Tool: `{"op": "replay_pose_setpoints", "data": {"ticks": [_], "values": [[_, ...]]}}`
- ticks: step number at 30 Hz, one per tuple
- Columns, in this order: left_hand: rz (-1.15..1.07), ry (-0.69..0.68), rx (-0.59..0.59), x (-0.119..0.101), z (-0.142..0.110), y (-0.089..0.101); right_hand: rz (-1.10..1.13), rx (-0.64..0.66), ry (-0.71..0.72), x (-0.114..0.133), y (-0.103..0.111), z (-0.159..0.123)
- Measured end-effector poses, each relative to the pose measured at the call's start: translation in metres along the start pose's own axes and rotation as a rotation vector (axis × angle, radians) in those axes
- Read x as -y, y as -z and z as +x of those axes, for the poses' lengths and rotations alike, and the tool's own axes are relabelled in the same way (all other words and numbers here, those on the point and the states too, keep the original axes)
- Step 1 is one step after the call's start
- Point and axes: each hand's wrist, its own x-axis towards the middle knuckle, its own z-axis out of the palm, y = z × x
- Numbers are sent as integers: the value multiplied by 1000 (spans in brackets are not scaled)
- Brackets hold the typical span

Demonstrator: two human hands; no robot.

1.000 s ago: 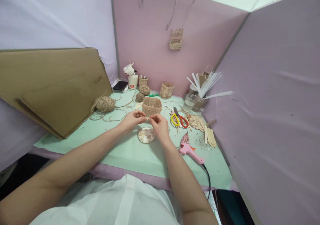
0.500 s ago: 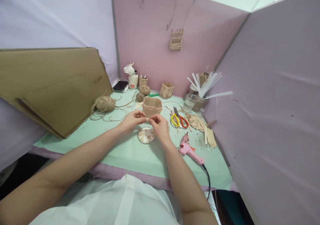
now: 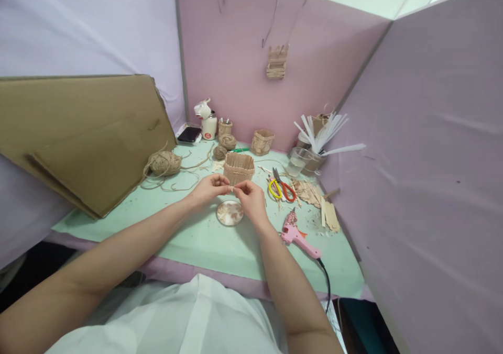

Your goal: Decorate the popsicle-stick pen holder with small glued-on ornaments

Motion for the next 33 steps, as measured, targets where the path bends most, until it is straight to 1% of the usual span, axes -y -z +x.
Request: {"op": "replay_pose_setpoints", "data": {"ticks": [5,10,17,21,26,28,33], "values": [[-8,10,2,0,0,0,30,4,-8,0,-1,0],[-33,24,-27,2,2,1,141,-6,-67,-2,2,2],[-47,3,-26,4,2,0,-82,6,-27,1,5,2],[-48,1,8,4,2,-1,-104,9,-41,2,4,0],[-65,82,10,1,1,-1,-99,-3,-40,3,4,0],[-23,98,17,0,0,-1,-98,-3,-38,3,4,0],[123,80,18,1,0,-1,-121,30,-58,0,3,0]]}}
